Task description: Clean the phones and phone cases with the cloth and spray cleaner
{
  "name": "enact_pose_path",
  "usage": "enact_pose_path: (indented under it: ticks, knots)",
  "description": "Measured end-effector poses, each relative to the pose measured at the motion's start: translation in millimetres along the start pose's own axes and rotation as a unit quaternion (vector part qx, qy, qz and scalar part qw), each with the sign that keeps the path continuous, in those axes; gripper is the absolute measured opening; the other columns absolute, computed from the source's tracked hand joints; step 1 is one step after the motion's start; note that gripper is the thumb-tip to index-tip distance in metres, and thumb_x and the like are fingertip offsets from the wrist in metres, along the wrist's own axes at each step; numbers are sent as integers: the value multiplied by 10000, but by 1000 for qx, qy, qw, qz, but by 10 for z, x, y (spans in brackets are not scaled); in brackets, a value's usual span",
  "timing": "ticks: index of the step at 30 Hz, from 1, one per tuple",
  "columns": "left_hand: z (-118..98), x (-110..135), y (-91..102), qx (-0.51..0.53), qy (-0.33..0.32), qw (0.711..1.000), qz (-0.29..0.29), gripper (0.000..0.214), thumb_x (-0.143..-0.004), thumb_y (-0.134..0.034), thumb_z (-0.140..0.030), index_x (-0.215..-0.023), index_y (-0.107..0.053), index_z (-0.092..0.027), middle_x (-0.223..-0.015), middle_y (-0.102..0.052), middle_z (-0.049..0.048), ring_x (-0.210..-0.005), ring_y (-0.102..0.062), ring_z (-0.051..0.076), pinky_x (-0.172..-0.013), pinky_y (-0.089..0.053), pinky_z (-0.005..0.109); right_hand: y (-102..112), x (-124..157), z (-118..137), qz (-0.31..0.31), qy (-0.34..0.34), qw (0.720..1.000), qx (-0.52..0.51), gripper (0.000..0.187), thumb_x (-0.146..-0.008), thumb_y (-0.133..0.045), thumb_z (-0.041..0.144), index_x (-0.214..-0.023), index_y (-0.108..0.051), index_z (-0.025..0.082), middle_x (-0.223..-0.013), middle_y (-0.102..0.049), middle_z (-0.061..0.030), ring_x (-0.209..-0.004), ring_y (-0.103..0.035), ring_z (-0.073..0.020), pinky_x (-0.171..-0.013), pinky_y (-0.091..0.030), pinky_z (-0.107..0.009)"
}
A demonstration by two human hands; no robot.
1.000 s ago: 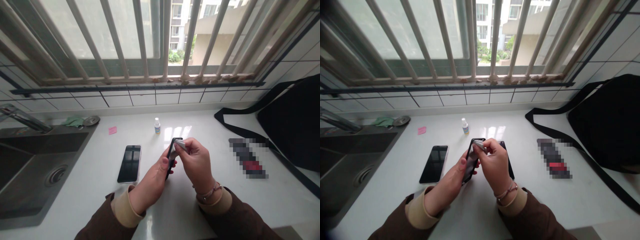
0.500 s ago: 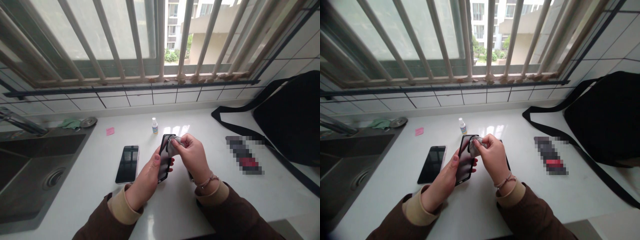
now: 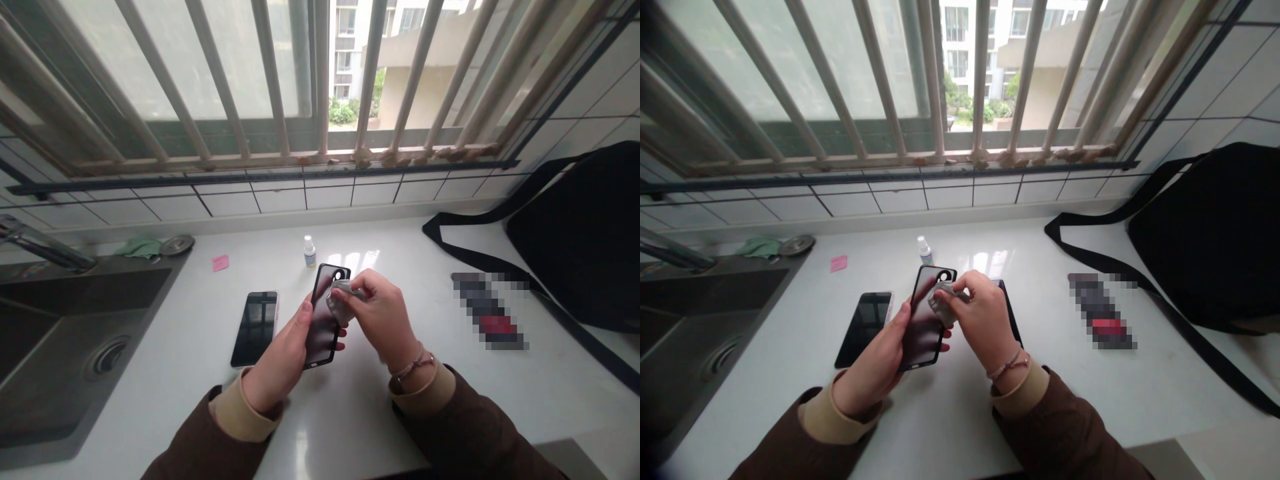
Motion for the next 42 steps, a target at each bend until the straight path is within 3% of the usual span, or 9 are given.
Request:
enact_pose_path:
  ticks: [8, 16, 20, 26, 30, 34, 38, 40, 42]
  knots:
    - [52, 23, -70, -9, 16, 1000, 18, 829, -1075, -458, -705, -1723, -331, -203, -1155, -810, 181, -1073, -777, 330, -948, -646, 543, 153, -31, -144, -68, -58, 996, 12, 345, -963, -793, 385, -765, -554, 234, -728, -563, 39, -675, -512, -161, -662, -395, -310]
    - [9, -22, 33, 1, -41, 999, -11, 725, -1102, -464, -646, -1742, -307, -344, -1436, -739, 139, -1183, -770, 319, -1015, -638, 533, -80, -10, -203, 36, -92, 995, 9, 335, -958, -795, 384, -761, -569, 234, -684, -586, 36, -648, -535, -167, -632, -383, -310]
    - [-129, -38, 77, 71, -86, 993, -43, 670, -1116, -487, -586, -1732, -326, -377, -1460, -739, 95, -1295, -733, 302, -1085, -607, 486, -265, 49, -54, 96, -42, 994, 4, 305, -946, -826, 291, -782, -576, 231, -737, -608, 32, -684, -570, -166, -649, -404, -307]
    - [-241, -45, 238, 140, -142, 974, -112, 683, -1102, -485, -624, -1706, -401, -315, -1252, -829, 106, -1213, -774, 317, -1047, -623, 500, -558, 204, 128, 187, 75, 979, 19, 318, -895, -871, 145, -809, -576, 228, -886, -674, 6, -858, -666, -190, -760, -484, -312]
    - [-194, -69, 254, 96, -147, 980, -93, 634, -1089, -520, -624, -1531, -634, -183, -1314, -799, 150, -1334, -704, 326, -1130, -572, 472, -603, 262, 225, 194, 160, 966, 66, 278, -914, -868, 190, -821, -608, 226, -923, -688, -21, -840, -650, -195, -738, -492, -318]
    - [-168, -77, 178, 106, -124, 985, -61, 609, -1089, -543, -595, -1542, -623, -196, -1309, -798, 138, -1267, -730, 310, -1045, -610, 421, -614, 344, 397, 194, 238, 950, 55, 277, -983, -816, 337, -818, -624, 223, -875, -666, -26, -785, -614, -185, -697, -480, -316]
    - [-117, -82, 112, 145, -68, 986, -48, 663, -1082, -541, -617, -1585, -574, -186, -1204, -824, 128, -997, -794, 261, -759, -641, 328, -619, 393, 481, 188, 247, 950, 35, 295, -1043, -734, 381, -818, -628, 223, -847, -641, -22, -764, -591, -183, -678, -467, -321]
    - [-100, -76, 101, 145, -54, 987, -52, 657, -1087, -530, -618, -1576, -582, -184, -1218, -821, 131, -1012, -794, 263, -780, -645, 336, -585, 375, 484, 172, 231, 957, 32, 292, -1041, -738, 367, -812, -624, 226, -842, -641, -23, -771, -592, -189, -684, -467, -327]
    - [-109, -70, 76, 142, -58, 987, -48, 634, -1097, -525, -595, -1580, -578, -189, -1281, -805, 138, -1153, -770, 294, -940, -640, 398, -502, 319, 464, 143, 203, 969, 24, 281, -1021, -767, 340, -811, -618, 228, -835, -641, -20, -768, -594, -189, -689, -468, -327]
Point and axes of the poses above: each hand's wrist, its own x-axis away from the middle knuckle, its own y-axis out of the back of the hand, z = x × y, the point moved 10 cm from there along -x, towards the middle knuckle
